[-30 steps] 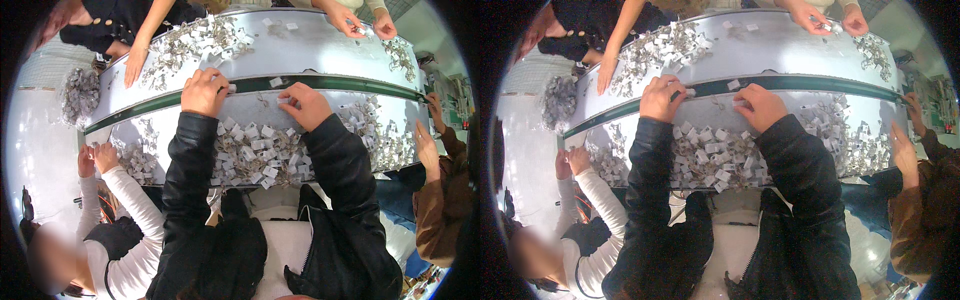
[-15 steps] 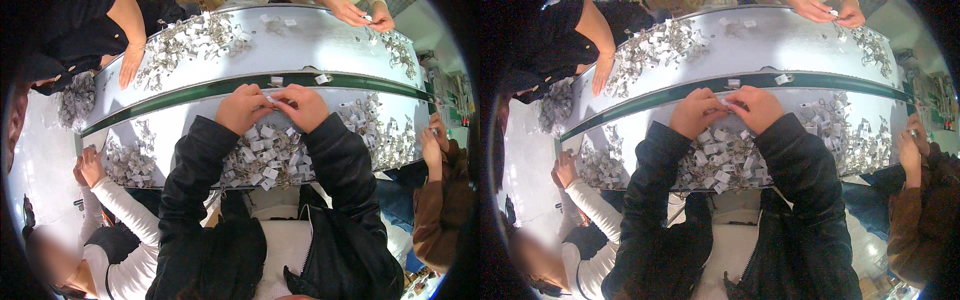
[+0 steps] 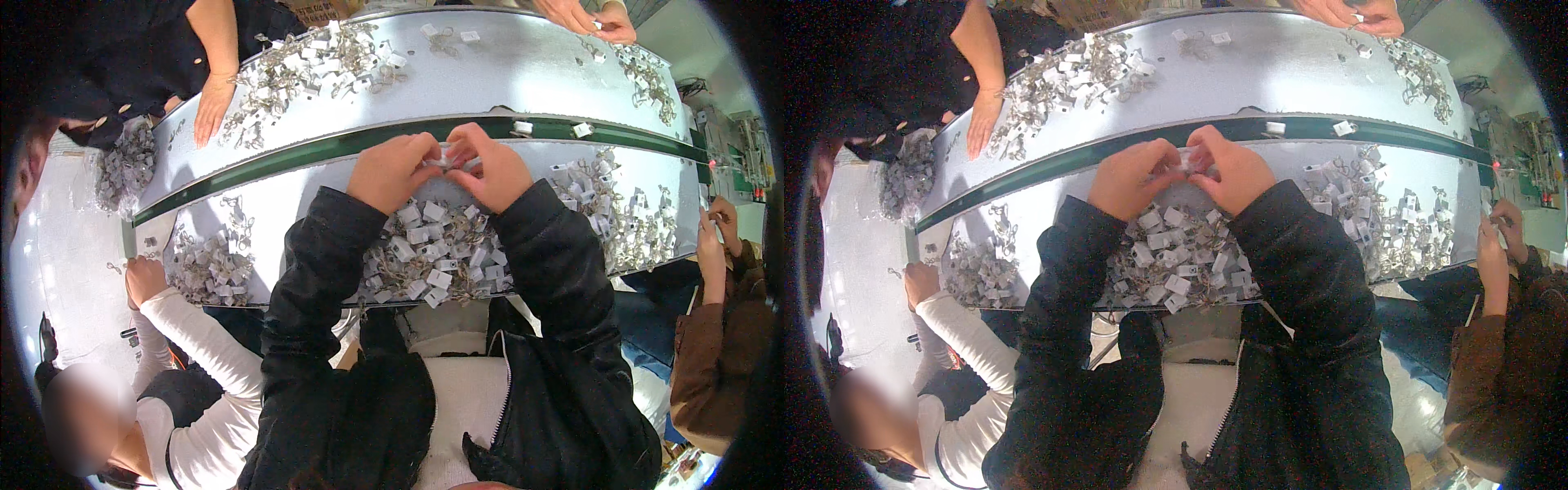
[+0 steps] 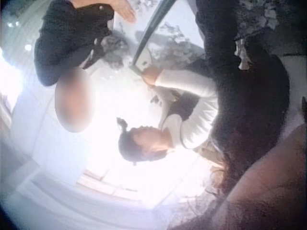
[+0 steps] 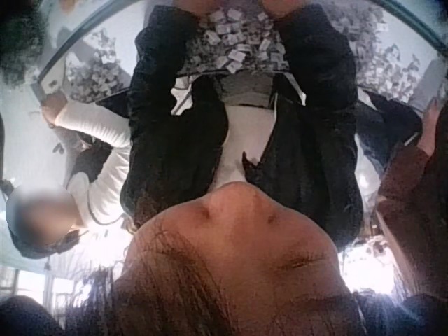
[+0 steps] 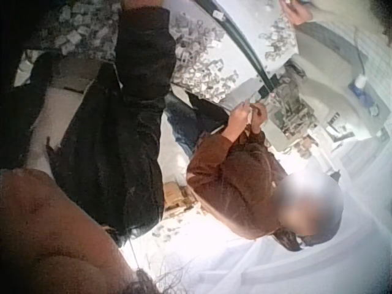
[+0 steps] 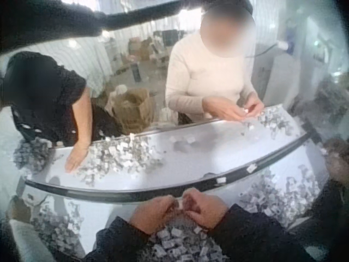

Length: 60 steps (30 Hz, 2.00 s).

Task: The person repeatedly picks small white rectangular components from a pile on the table and places them onto a green strip on the table. They continue this pick-and-place cycle throughout the clip, handling the components one at a time with both hands.

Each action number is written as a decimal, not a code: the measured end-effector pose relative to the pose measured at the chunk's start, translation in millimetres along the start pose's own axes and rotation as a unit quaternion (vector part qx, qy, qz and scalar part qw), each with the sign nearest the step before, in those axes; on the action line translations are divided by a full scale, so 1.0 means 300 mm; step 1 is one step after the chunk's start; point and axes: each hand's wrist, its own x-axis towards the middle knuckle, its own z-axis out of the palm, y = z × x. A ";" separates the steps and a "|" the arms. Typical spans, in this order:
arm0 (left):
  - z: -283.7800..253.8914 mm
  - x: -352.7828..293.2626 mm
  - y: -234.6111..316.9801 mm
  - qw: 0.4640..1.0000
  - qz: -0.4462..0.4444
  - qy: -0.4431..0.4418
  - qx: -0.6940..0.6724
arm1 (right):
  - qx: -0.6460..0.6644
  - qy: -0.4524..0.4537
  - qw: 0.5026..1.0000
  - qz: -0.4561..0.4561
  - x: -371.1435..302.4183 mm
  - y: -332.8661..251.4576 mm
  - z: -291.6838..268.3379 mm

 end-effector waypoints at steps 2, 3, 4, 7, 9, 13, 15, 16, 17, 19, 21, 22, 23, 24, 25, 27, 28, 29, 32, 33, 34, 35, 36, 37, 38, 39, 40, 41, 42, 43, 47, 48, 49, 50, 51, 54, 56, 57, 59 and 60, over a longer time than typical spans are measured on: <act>-0.017 0.000 -0.024 0.996 0.000 0.043 0.076 | -0.094 -0.039 0.986 -0.134 -0.008 -0.007 -0.029; -0.037 0.001 -0.040 0.991 -0.007 0.063 0.114 | -0.140 -0.057 0.969 -0.196 -0.012 -0.008 -0.035; -0.055 0.003 -0.052 0.983 -0.030 0.085 0.158 | -0.100 -0.180 0.967 -0.151 -0.013 -0.007 -0.033; -0.083 0.007 -0.052 0.979 -0.063 0.039 0.190 | -0.097 -0.191 0.960 -0.179 -0.011 0.008 -0.014; -0.088 -0.001 -0.023 0.984 0.041 0.101 0.144 | -0.120 -0.176 0.959 -0.189 -0.005 0.025 -0.003; -0.096 -0.034 0.038 0.966 0.008 -0.151 -0.208 | -0.126 -0.131 0.978 -0.105 -0.009 0.048 -0.015; -0.083 -0.033 0.046 0.961 -0.012 -0.179 -0.213 | -0.076 -0.117 0.986 -0.097 -0.013 0.046 -0.029; -0.077 -0.031 0.043 0.964 -0.007 -0.172 -0.202 | -0.052 -0.114 0.989 -0.072 -0.013 0.041 -0.036; -0.070 -0.027 0.035 0.967 -0.014 -0.172 -0.188 | -0.014 -0.119 0.992 -0.034 -0.013 0.035 -0.042; -0.063 -0.029 0.012 0.957 -0.037 -0.156 -0.242 | 0.076 -0.134 0.987 0.044 -0.014 0.017 -0.053; -0.054 -0.034 -0.014 0.937 -0.091 -0.130 -0.312 | 0.056 -0.092 0.992 0.067 -0.001 0.003 -0.055; -0.047 -0.032 -0.028 0.919 -0.126 -0.107 -0.356 | 0.041 -0.063 0.995 0.073 0.003 -0.002 -0.050; -0.040 -0.029 -0.041 0.899 -0.160 -0.084 -0.400 | 0.037 -0.045 0.997 0.044 0.007 -0.005 -0.045; -0.036 -0.027 -0.054 0.903 -0.170 -0.072 -0.389 | 0.025 -0.017 0.999 0.019 0.006 -0.007 -0.031; -0.031 -0.024 -0.064 0.899 -0.203 -0.078 -0.380 | 0.012 0.012 1.000 -0.006 0.005 -0.007 -0.019; -0.024 -0.021 -0.078 0.892 -0.223 -0.069 -0.388 | 0.015 -0.030 0.999 0.030 0.000 -0.003 0.000; -0.023 -0.021 -0.082 0.878 -0.222 -0.061 -0.421 | 0.018 -0.060 0.997 0.054 -0.003 0.000 0.005; -0.020 -0.020 -0.082 0.860 -0.226 -0.053 -0.454 | 0.021 -0.063 0.997 0.048 -0.004 0.003 0.010; -0.014 -0.019 -0.072 0.779 -0.227 -0.031 -0.583 | 0.096 -0.094 0.990 0.051 -0.002 0.001 0.023; -0.013 -0.017 -0.068 0.750 -0.241 -0.013 -0.616 | 0.163 -0.101 0.980 0.058 -0.004 -0.004 0.032; -0.007 -0.019 -0.058 0.738 -0.225 -0.019 -0.635 | 0.224 -0.116 0.965 0.069 -0.003 -0.007 0.035; -0.002 -0.017 -0.052 0.740 -0.229 -0.019 -0.632 | 0.246 -0.103 0.961 0.077 -0.002 -0.010 0.034; -0.001 -0.017 -0.047 0.742 -0.231 -0.011 -0.629 | 0.262 -0.100 0.956 0.090 -0.002 -0.010 0.033; -0.002 -0.017 -0.044 0.738 -0.224 -0.009 -0.636 | 0.267 -0.099 0.951 0.119 -0.002 -0.009 0.034; -0.001 -0.017 -0.042 0.791 -0.236 0.026 -0.564 | 0.204 -0.046 0.974 0.084 -0.003 -0.005 0.027; -0.001 -0.017 -0.042 0.833 -0.237 0.055 -0.498 | 0.128 0.008 0.990 0.065 -0.005 0.002 0.014; 0.001 -0.016 -0.043 0.866 -0.228 0.090 -0.435 | 0.057 0.074 0.995 0.018 -0.006 0.010 0.007; 0.003 -0.015 -0.046 0.922 -0.197 0.080 -0.323 | 0.023 0.047 0.998 0.035 -0.005 0.019 0.003; 0.007 -0.014 -0.048 0.962 -0.155 0.073 -0.213 | -0.006 0.033 0.999 0.026 -0.004 0.027 0.007; 0.012 -0.012 -0.050 0.985 -0.122 0.063 -0.102 | -0.030 0.015 0.999 0.026 0.000 0.035 0.012; 0.033 -0.006 -0.047 0.998 0.002 0.051 -0.030 | -0.158 0.016 0.973 -0.169 0.010 0.046 0.046; 0.031 -0.008 -0.043 0.998 0.005 0.035 -0.046 | -0.139 0.024 0.976 -0.164 0.007 0.044 0.049; 0.024 -0.012 -0.039 0.998 0.006 0.010 -0.065 | -0.126 0.028 0.981 -0.148 0.000 0.041 0.048; 0.016 -0.015 -0.032 0.996 0.004 -0.018 -0.083 | -0.110 0.038 0.984 -0.138 -0.004 0.037 0.046; 0.005 -0.020 -0.025 0.995 0.006 -0.026 -0.100 | -0.121 0.038 0.983 -0.135 -0.007 0.035 0.043; -0.019 -0.031 -0.002 0.988 -0.005 -0.069 -0.135 | -0.109 0.035 0.989 -0.096 -0.011 0.026 0.036; -0.016 -0.031 0.008 0.987 -0.012 -0.078 -0.138 | -0.060 0.005 0.998 -0.011 -0.003 0.021 0.032; -0.009 -0.030 0.009 0.992 -0.006 -0.075 -0.104 | -0.011 0.007 1.000 0.027 0.001 0.017 0.026; 0.008 -0.023 -0.001 0.998 0.030 -0.033 -0.039 | 0.086 0.012 0.992 0.091 0.011 0.007 0.011; 0.011 -0.017 -0.014 1.000 0.007 -0.002 0.023 | 0.058 0.018 0.996 0.067 0.007 0.001 -0.003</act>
